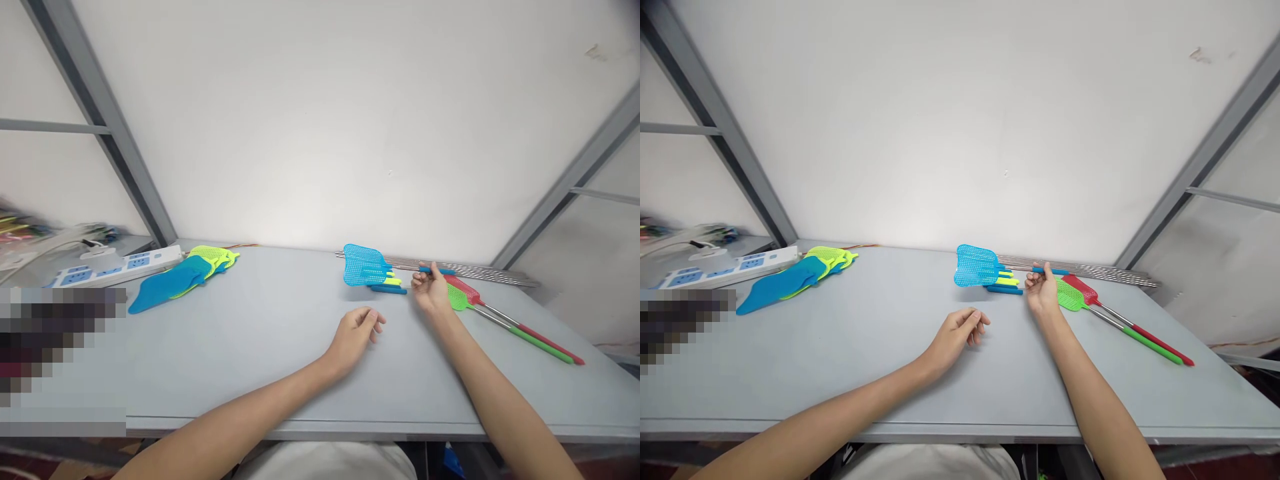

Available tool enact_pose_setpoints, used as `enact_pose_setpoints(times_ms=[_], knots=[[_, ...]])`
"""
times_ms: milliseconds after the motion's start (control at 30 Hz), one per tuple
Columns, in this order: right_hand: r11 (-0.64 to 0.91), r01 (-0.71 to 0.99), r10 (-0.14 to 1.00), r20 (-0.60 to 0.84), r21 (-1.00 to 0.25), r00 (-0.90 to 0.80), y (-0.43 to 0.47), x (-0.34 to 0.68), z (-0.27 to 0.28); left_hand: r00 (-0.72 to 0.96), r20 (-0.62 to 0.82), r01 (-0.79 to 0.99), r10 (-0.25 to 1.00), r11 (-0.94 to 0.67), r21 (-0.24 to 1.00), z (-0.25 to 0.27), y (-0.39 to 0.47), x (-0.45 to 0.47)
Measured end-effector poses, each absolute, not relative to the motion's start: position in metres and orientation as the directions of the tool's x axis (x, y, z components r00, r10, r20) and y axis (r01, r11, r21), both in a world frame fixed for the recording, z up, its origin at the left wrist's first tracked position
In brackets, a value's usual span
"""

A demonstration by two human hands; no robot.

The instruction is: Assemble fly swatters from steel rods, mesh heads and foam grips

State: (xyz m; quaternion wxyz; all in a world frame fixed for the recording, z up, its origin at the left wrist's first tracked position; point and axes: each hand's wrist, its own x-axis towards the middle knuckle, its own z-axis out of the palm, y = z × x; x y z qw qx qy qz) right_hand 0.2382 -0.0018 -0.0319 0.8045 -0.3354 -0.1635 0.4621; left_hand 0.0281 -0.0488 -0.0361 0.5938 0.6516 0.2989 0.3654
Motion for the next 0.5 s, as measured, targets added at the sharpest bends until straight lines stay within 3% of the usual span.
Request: enact_pose_setpoints(times_ms=[500], knots=[[0.457,-0.530,0.673,-0.111,-0.715,0.731,-0.003,0.304,-0.032,0.695,0.020,0.083,0.719,-0.108,0.991,-0.049,-0.054,0.032]])
